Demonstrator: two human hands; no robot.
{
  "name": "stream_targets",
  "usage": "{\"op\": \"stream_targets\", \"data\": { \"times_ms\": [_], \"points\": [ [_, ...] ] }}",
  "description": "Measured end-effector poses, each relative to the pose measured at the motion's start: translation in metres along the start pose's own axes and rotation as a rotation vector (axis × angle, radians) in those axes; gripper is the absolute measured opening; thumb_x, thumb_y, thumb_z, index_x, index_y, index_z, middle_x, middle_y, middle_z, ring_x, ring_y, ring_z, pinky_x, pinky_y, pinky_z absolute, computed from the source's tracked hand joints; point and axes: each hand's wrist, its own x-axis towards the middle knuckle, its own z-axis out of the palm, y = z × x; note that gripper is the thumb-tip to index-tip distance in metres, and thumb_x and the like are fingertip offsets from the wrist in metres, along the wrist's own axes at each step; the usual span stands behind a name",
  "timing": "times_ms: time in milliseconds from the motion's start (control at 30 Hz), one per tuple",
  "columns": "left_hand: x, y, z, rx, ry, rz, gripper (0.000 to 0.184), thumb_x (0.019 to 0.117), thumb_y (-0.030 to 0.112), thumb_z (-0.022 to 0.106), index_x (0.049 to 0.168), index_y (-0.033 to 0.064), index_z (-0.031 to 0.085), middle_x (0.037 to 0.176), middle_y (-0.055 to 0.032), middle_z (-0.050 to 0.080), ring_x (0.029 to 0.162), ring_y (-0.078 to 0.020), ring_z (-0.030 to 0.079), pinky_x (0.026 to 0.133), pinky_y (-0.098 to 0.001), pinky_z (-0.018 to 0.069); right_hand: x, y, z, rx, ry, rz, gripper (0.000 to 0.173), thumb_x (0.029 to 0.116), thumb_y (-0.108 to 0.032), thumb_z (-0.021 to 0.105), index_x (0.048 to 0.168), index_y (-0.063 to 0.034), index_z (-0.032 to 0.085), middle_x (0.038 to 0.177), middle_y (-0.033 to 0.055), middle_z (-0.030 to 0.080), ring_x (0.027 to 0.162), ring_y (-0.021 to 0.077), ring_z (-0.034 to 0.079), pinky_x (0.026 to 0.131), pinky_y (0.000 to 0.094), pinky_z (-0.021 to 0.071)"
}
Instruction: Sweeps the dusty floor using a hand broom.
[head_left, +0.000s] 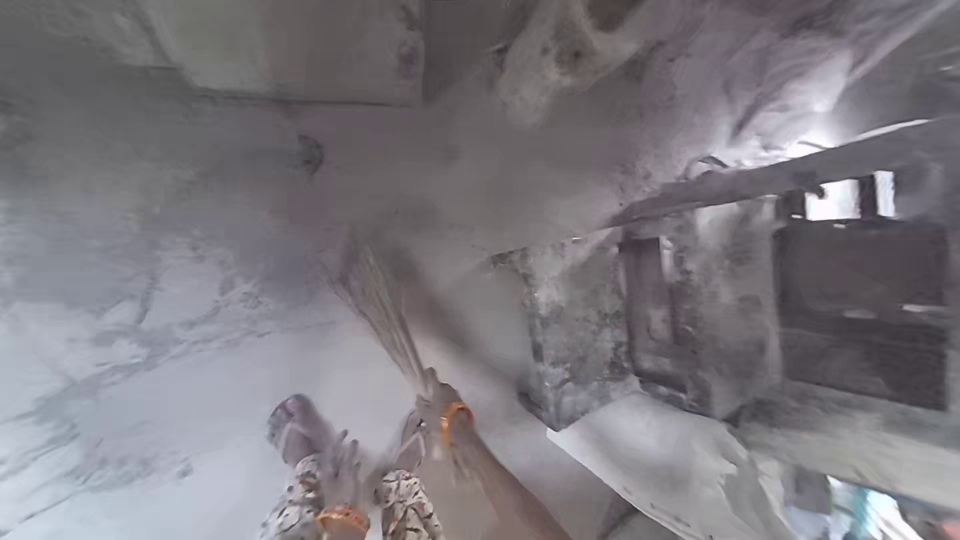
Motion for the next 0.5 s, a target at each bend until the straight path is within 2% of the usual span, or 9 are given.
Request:
{"op": "stream_targets", "data": {
  "times_ms": [33, 133, 200, 267, 333, 400, 500],
  "points": [
    [-0.001, -0.001, -0.004, -0.001, -0.016, 0.009, 0.043, 0.1071, 0.006, 0.048, 0.147, -0.0096, 0.042, 0.143, -0.0328, 0.050, 0.120, -0.0344, 0.058, 0.100, -0.0437, 0.0474, -0.010, 0.001, -0.003, 0.020, 0.060, 0.026, 0.060, 0.1051, -0.026, 0.057, 0.156, -0.0011, 0.038, 0.135, 0.0283, 0.061, 0.128, 0.0409, 0.059, 0.110, 0.0538, 0.0444],
    [0.019, -0.028, -0.007, -0.084, -0.001, 0.097, 0.042, 0.1050, 0.005, 0.051, 0.144, -0.0107, 0.045, 0.141, -0.0356, 0.050, 0.122, -0.0404, 0.056, 0.102, -0.0494, 0.0467, 0.009, 0.015, -0.032, 0.165, 0.408, 0.113, 0.060, 0.1076, -0.026, 0.054, 0.154, 0.0068, 0.035, 0.139, 0.0333, 0.057, 0.130, 0.0439, 0.056, 0.111, 0.0531, 0.0425],
    [0.020, -0.028, -0.009, -0.125, 0.000, 0.057, 0.041, 0.1052, 0.005, 0.050, 0.143, -0.0102, 0.046, 0.143, -0.0349, 0.049, 0.125, -0.0410, 0.054, 0.102, -0.0514, 0.0458, 0.035, 0.021, -0.063, 0.233, 0.530, 0.145, 0.061, 0.1091, -0.027, 0.050, 0.155, 0.0081, 0.032, 0.147, 0.0321, 0.050, 0.136, 0.0420, 0.051, 0.114, 0.0516, 0.0387],
    [0.018, -0.021, -0.013, -0.144, 0.008, 0.016, 0.041, 0.1055, 0.005, 0.051, 0.143, -0.0100, 0.046, 0.145, -0.0338, 0.048, 0.127, -0.0402, 0.053, 0.102, -0.0505, 0.0460, 0.067, 0.016, -0.082, 0.194, 0.478, 0.139, 0.063, 0.1084, -0.027, 0.052, 0.156, 0.0071, 0.029, 0.148, 0.0314, 0.049, 0.136, 0.0411, 0.051, 0.113, 0.0515, 0.0395],
    [0.019, -0.013, -0.015, -0.163, 0.014, -0.023, 0.041, 0.1056, 0.005, 0.050, 0.144, -0.0088, 0.046, 0.145, -0.0328, 0.048, 0.127, -0.0401, 0.053, 0.102, -0.0512, 0.0461, 0.086, -0.010, -0.073, 0.088, 0.352, 0.095, 0.066, 0.1071, -0.027, 0.055, 0.158, 0.0031, 0.027, 0.149, 0.0294, 0.049, 0.136, 0.0407, 0.052, 0.112, 0.0534, 0.0414],
    [0.020, -0.011, -0.014, -0.196, 0.015, -0.047, 0.040, 0.1055, 0.004, 0.051, 0.144, -0.0087, 0.046, 0.146, -0.0336, 0.047, 0.128, -0.0430, 0.052, 0.102, -0.0553, 0.0450, 0.077, -0.039, -0.042, -0.015, 0.220, 0.028, 0.069, 0.1051, -0.024, 0.058, 0.161, -0.0021, 0.023, 0.147, 0.0300, 0.051, 0.135, 0.0428, 0.053, 0.110, 0.0569, 0.0423],
    [0.026, -0.006, -0.015, -0.211, 0.008, -0.060, 0.041, 0.1056, 0.004, 0.050, 0.144, -0.0084, 0.046, 0.148, -0.0329, 0.045, 0.130, -0.0442, 0.051, 0.102, -0.0575, 0.0442, 0.045, -0.066, -0.006, -0.197, 0.027, -0.064, 0.072, 0.1039, -0.021, 0.058, 0.163, -0.0058, 0.019, 0.139, 0.0307, 0.057, 0.129, 0.0441, 0.058, 0.108, 0.0564, 0.0445]
  ]
}}
